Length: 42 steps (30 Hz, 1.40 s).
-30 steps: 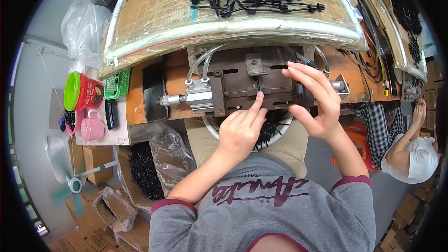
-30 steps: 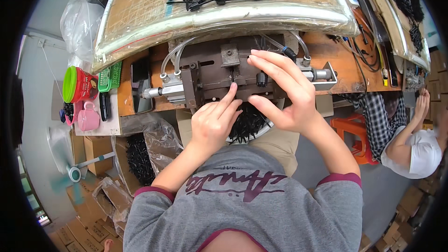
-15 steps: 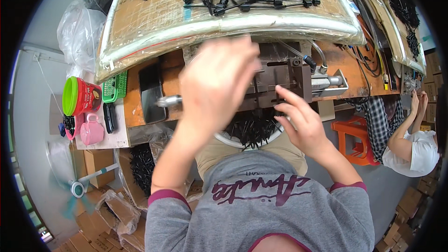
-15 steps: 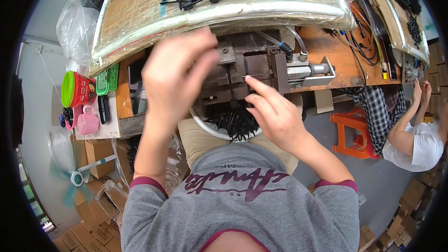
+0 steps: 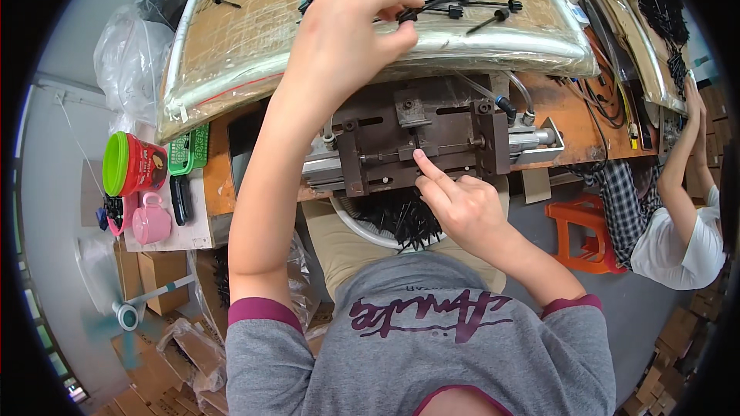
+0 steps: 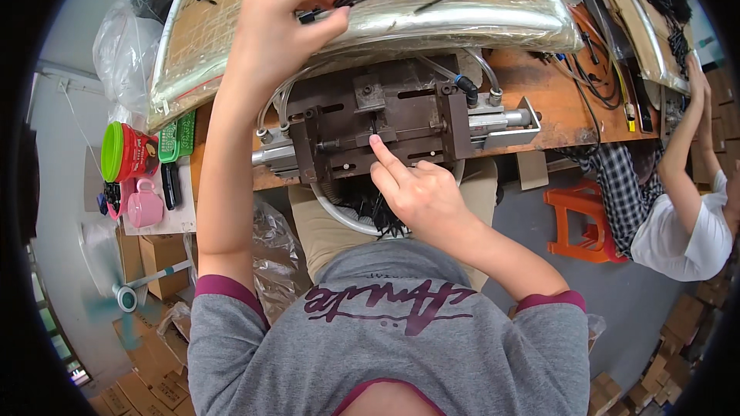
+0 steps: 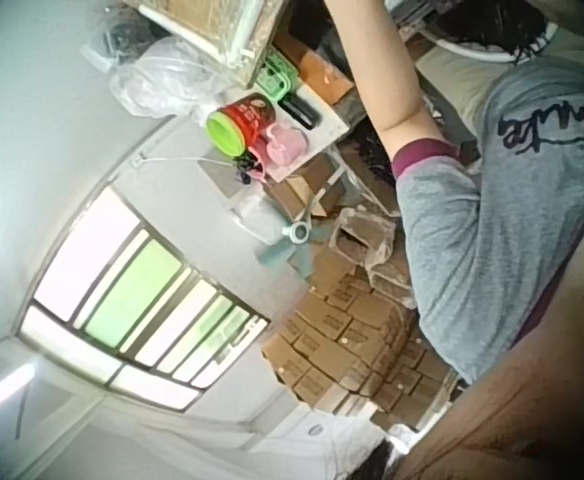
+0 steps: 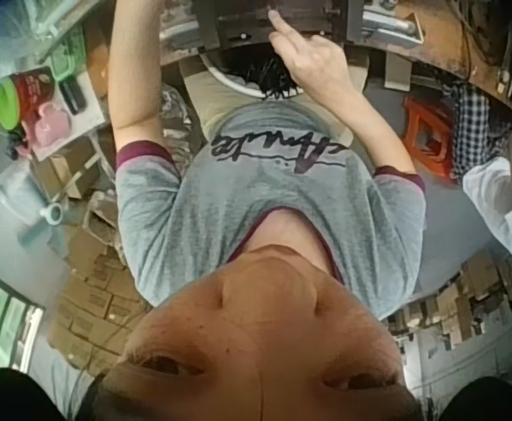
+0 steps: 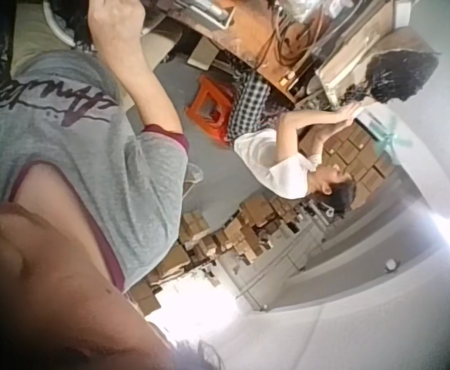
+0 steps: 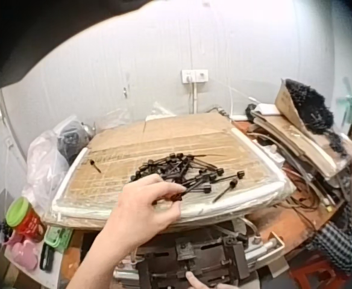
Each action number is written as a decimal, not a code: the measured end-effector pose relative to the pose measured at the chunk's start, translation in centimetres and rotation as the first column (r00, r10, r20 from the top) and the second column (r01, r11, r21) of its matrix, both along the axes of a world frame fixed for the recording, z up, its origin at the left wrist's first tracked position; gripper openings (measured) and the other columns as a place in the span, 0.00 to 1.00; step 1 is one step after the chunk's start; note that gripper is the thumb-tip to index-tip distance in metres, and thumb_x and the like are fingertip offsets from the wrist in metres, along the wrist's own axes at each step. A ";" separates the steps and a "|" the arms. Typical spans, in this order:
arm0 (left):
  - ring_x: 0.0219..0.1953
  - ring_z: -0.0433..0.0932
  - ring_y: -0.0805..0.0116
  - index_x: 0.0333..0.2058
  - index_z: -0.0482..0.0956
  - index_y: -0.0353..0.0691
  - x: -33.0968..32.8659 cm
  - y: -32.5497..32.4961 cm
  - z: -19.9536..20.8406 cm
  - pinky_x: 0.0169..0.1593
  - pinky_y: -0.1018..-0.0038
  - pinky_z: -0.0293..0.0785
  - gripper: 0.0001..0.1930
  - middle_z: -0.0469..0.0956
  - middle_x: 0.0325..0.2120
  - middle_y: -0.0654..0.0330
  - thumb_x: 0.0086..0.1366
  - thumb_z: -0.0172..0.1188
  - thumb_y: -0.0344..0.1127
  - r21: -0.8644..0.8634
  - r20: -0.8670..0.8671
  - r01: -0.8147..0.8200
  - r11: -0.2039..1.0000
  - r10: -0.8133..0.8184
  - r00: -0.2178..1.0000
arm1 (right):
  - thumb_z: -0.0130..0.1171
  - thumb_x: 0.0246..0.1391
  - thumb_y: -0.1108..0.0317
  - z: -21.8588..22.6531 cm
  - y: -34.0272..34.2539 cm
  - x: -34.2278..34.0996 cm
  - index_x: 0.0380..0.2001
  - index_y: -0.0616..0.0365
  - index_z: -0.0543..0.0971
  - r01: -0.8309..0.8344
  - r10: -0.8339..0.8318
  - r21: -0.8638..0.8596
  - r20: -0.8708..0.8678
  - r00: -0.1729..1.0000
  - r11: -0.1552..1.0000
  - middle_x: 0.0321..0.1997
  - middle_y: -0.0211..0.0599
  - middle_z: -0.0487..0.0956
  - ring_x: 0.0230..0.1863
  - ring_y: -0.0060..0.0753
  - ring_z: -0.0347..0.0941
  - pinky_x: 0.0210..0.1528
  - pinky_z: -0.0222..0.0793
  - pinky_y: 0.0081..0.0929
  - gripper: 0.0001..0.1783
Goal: Insert small black plastic components into a mechanical press or jig to assemble them.
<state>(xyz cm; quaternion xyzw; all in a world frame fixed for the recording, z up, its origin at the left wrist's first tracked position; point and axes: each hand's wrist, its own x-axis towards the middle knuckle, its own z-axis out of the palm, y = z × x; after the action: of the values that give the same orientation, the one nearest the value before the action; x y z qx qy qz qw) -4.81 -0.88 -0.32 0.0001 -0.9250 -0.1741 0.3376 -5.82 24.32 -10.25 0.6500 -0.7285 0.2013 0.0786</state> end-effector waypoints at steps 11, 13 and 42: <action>0.38 0.83 0.72 0.39 0.86 0.37 11.1 9.3 -4.3 0.37 0.75 0.83 0.14 0.81 0.50 0.56 0.52 0.76 0.26 0.389 0.090 0.014 0.921 -0.054 0.994 | 0.67 0.52 0.74 9.3 -4.8 -16.4 0.39 0.58 0.81 0.097 -0.274 -0.401 -0.410 0.870 0.911 0.38 0.35 0.80 0.34 0.37 0.79 0.36 0.74 0.32 0.10; 0.36 0.85 0.62 0.39 0.83 0.36 11.9 10.7 -6.6 0.41 0.73 0.83 0.15 0.79 0.55 0.51 0.52 0.74 0.29 0.232 0.132 -0.005 0.973 -0.027 0.991 | 0.62 0.59 0.71 9.4 -4.9 -19.4 0.44 0.57 0.79 0.198 -0.229 -0.138 -0.266 0.936 0.970 0.46 0.34 0.78 0.47 0.43 0.75 0.51 0.71 0.37 0.10; 0.40 0.83 0.52 0.40 0.86 0.44 0.9 -1.6 -1.1 0.45 0.62 0.78 0.10 0.85 0.37 0.55 0.59 0.67 0.35 -0.336 0.075 -0.209 0.918 0.247 0.966 | 0.70 0.43 0.75 -0.7 0.3 0.5 0.35 0.60 0.79 0.032 -0.021 -0.056 0.175 0.984 0.998 0.64 0.45 0.75 0.34 0.35 0.80 0.38 0.77 0.28 0.13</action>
<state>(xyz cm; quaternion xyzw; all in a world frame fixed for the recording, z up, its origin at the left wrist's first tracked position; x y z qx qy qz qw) -3.90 -2.47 -1.39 0.0626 -0.9526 0.0218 0.2968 -5.34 24.61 -10.98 0.6176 -0.7350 0.2775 0.0363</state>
